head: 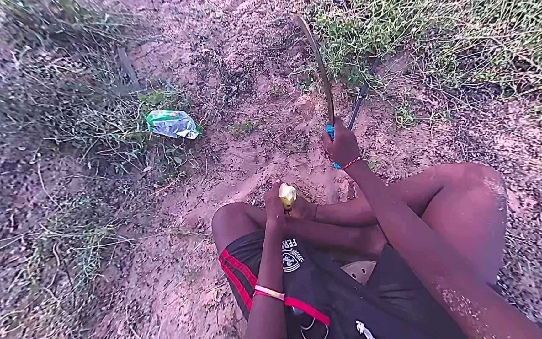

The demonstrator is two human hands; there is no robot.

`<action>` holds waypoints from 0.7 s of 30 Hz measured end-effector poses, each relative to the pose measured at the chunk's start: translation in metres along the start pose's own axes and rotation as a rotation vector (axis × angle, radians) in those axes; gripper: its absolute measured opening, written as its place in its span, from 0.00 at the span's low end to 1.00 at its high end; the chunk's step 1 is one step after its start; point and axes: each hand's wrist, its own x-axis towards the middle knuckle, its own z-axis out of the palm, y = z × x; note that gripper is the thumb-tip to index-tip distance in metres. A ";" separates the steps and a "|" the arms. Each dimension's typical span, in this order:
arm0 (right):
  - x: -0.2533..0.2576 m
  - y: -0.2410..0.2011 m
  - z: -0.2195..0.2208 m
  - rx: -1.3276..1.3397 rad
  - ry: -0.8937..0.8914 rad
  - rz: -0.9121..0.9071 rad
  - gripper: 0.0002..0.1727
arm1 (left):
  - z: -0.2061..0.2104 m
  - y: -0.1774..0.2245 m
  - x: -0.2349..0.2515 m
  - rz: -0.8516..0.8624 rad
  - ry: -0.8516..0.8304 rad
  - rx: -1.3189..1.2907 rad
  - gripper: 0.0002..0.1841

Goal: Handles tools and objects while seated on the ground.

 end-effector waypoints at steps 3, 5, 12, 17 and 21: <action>0.037 0.063 -0.007 -0.194 -0.408 0.268 0.29 | -0.003 -0.001 -0.001 -0.012 0.008 0.027 0.23; 0.050 0.102 -0.015 -0.437 -0.717 0.351 0.35 | -0.003 -0.002 -0.001 -0.010 0.014 0.023 0.23; 0.003 0.131 -0.020 -0.327 -0.655 0.435 0.27 | -0.003 -0.002 0.003 -0.031 0.031 0.008 0.23; -0.011 0.105 -0.030 -0.338 -0.576 0.385 0.25 | -0.002 -0.003 0.003 -0.032 0.014 0.021 0.23; -0.008 0.089 -0.032 -0.193 -0.365 0.349 0.25 | -0.003 -0.003 0.003 -0.030 0.006 0.037 0.23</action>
